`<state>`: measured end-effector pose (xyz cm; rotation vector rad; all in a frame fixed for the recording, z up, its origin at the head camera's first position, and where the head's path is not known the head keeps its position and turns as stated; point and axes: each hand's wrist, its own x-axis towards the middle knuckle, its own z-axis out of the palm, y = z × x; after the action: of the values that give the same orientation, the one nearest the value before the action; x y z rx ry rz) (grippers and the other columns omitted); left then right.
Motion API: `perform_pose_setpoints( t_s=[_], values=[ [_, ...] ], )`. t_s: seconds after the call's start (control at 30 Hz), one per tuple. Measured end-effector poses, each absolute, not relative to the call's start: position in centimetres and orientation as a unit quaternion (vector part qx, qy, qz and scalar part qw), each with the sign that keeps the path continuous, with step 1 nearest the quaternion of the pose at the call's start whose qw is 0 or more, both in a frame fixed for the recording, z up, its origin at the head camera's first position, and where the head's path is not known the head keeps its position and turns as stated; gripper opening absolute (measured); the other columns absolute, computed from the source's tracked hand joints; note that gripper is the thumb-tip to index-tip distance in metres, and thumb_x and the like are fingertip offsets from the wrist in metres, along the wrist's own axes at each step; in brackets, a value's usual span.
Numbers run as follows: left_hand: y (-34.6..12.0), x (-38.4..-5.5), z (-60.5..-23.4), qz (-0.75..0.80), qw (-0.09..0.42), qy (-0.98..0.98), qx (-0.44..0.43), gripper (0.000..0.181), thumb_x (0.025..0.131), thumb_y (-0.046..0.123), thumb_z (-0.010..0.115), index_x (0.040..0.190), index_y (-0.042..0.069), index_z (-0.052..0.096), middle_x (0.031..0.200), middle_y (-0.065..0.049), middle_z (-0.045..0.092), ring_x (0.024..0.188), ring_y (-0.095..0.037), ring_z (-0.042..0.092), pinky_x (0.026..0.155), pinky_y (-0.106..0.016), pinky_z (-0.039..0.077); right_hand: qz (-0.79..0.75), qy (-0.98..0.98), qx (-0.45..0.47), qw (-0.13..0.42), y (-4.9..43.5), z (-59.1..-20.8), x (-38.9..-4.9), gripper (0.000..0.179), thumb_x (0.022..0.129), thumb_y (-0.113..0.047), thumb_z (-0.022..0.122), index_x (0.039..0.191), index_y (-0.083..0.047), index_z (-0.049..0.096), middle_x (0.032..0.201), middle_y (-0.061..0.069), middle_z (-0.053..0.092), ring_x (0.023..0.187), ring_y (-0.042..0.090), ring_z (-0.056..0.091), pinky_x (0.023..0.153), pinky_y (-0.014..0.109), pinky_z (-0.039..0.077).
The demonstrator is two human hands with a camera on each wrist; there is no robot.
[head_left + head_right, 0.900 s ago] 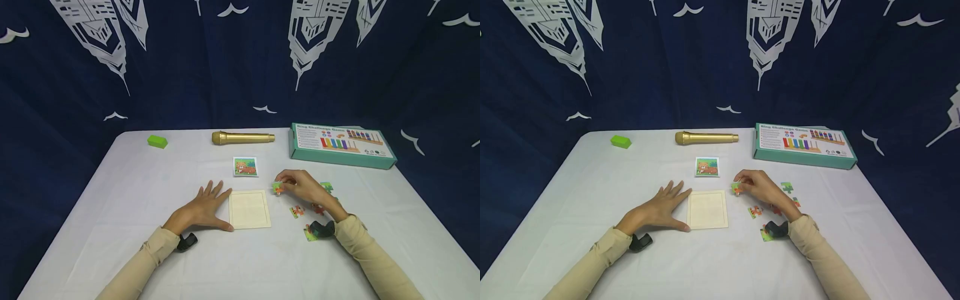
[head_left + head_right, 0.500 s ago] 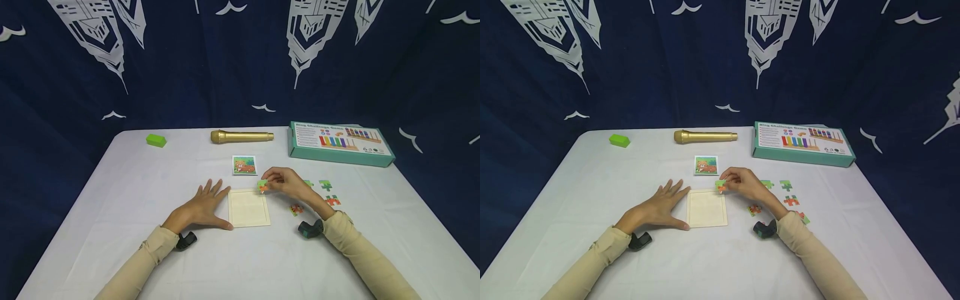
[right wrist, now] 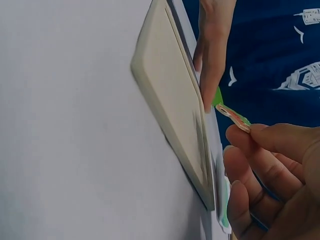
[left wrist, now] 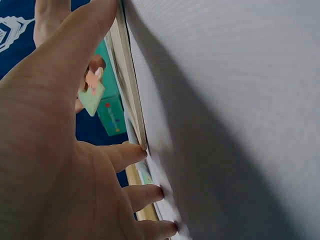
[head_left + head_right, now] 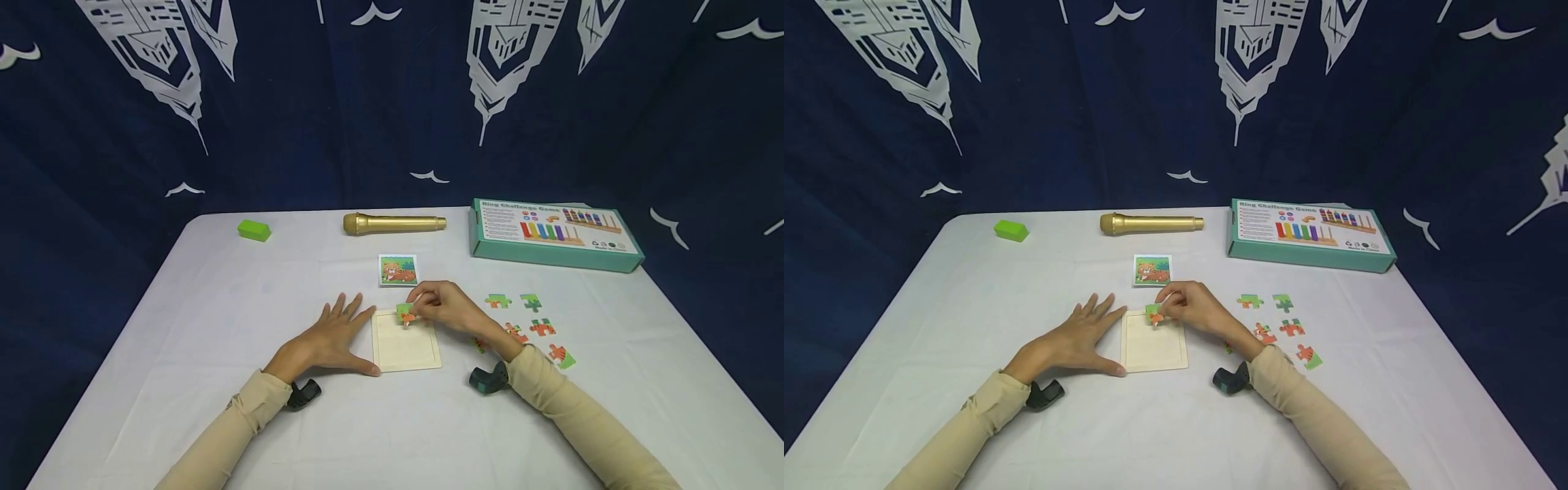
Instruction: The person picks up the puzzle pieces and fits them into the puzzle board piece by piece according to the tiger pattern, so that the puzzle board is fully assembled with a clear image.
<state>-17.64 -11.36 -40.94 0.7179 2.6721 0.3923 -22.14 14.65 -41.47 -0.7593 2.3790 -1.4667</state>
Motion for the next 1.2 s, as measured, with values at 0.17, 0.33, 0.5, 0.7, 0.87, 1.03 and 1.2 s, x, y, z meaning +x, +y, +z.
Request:
perform_pose_setpoints(
  t_s=[0.17,0.33,0.5,0.7,0.87,1.03,1.2],
  values=[
    [-11.4,-17.7,-41.0,0.139,0.175,0.941,0.252,0.115,0.067,0.071,0.071,0.154,0.015,0.021,0.16,-0.017,0.004,0.145,-0.042,-0.005,0.115,-0.059,0.004,-0.505,0.812,-0.259,0.135,13.6,-41.5,-22.0,0.015,0.087,0.006,0.058,0.1,0.0,0.065,0.081,0.01,0.072,0.069,0.023,0.067,0.062,0.03,0.055],
    [-11.4,-17.6,-40.9,0.141,0.179,0.941,0.248,0.115,0.067,0.071,0.071,0.154,0.016,0.02,0.16,-0.017,0.003,0.145,-0.042,-0.006,0.115,-0.059,0.004,-0.502,0.813,-0.259,0.141,12.7,-41.8,-21.9,0.014,0.087,0.005,0.059,0.099,0.001,0.065,0.079,0.011,0.072,0.066,0.02,0.066,0.059,0.028,0.055],
    [-11.4,-17.5,-41.0,0.144,0.179,0.941,0.248,0.115,0.066,0.071,0.071,0.154,0.016,0.021,0.16,-0.017,0.003,0.144,-0.042,-0.006,0.115,-0.059,0.003,-0.492,0.819,-0.263,0.136,12.1,-42.4,-22.0,0.012,0.087,0.002,0.064,0.099,0.002,0.066,0.079,0.013,0.07,0.065,0.017,0.063,0.057,0.021,0.049],
    [-11.4,-17.5,-41.1,0.147,0.177,0.941,0.249,0.115,0.066,0.071,0.072,0.154,0.016,0.022,0.16,-0.016,0.003,0.145,-0.041,-0.006,0.115,-0.059,0.003,-0.474,0.832,-0.26,0.124,11.6,-42.6,-22.1,0.012,0.085,-0.003,0.069,0.096,0.001,0.068,0.079,0.008,0.067,0.063,0.011,0.056,0.054,0.019,0.044],
    [-11.4,-17.5,-41.0,0.143,0.176,0.942,0.249,0.116,0.066,0.071,0.071,0.154,0.013,0.022,0.16,-0.017,0.003,0.145,-0.041,-0.006,0.115,-0.059,0.003,-0.437,0.851,-0.271,0.102,11.4,-42.6,-22.2,0.007,0.085,-0.004,0.07,0.092,-0.004,0.07,0.074,0.001,0.064,0.058,0.007,0.049,0.052,0.018,0.04],
    [-11.4,-17.6,-41.1,0.14,0.178,0.942,0.247,0.116,0.067,0.072,0.071,0.154,0.013,0.021,0.16,-0.016,0.002,0.145,-0.041,-0.007,0.115,-0.058,0.003,-0.397,0.865,-0.297,0.08,11.2,-42.5,-22.2,0.007,0.086,-0.007,0.07,0.092,-0.008,0.072,0.072,-0.003,0.062,0.058,0.007,0.047,0.053,0.018,0.039],
    [-11.5,-17.7,-41.2,0.135,0.176,0.943,0.247,0.116,0.066,0.073,0.069,0.154,0.014,0.021,0.16,-0.015,0.002,0.145,-0.04,-0.007,0.115,-0.058,0.003,-0.368,0.872,-0.316,0.063,11.2,-42.6,-22.2,0.007,0.086,-0.008,0.07,0.093,-0.01,0.073,0.07,-0.005,0.059,0.059,0.006,0.047,0.054,0.019,0.039]
  ],
)
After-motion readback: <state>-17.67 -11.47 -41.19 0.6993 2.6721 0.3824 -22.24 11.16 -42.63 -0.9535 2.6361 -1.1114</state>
